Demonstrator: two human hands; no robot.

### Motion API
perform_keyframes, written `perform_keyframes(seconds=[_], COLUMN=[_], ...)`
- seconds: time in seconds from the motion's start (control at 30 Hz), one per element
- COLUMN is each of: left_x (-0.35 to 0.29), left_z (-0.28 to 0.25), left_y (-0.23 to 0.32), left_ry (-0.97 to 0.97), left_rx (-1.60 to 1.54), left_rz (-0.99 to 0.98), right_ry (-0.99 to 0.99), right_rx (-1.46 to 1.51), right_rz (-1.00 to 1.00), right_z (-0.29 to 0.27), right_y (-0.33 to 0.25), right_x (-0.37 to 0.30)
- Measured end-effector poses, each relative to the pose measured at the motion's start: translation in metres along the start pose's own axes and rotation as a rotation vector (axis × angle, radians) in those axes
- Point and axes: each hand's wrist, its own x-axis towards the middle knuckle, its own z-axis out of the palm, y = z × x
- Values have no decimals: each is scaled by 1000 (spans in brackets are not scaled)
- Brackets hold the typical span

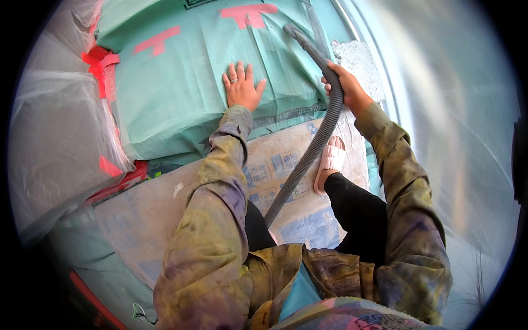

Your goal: The person uses a vacuum cleaner hose to clean the floor and large green sacks in a confined space. They move the hose over the surfaces, occasionally using their hand to hold the sacks or adjust the plastic sheeting.

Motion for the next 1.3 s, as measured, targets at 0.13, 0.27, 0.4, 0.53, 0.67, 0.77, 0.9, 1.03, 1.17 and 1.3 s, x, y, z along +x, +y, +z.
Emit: perform_keyframes(seconds=[0.13,0.27,0.4,0.53,0.67,0.77,0.9,1.03,1.17,1.3], left_x=[1,-1,0,3,5,6,4,2,3,5], left_z=[-1,-1,-7,-8,-7,-8,-7,-7,-9,-12], left_y=[1,2,2,7,10,10,9,10,9,12], left_ry=[21,35,14,-2,-18,-20,-25,-21,-31,-25], left_rx=[27,26,54,67,74,81,86,69,56,56], left_rz=[9,2,-6,-9,-17,-28,-25,-40,-51,-47], right_ry=[-71,-74,-105,-76,70,82,-68,6,-97,-274], right_rx=[-75,-114,-104,-16,207,239,75,144,107,-14], right_rz=[-52,-71,-43,-93,-226,-229,-162,-199,-170,-106], right_z=[18,-4,-8,9,24,23,36,40,56,89], right_y=[-3,13,19,12,-3,-10,-11,-12,-13,-14], right_x=[19,-3,-24,24,65,86,97,102,106,114])
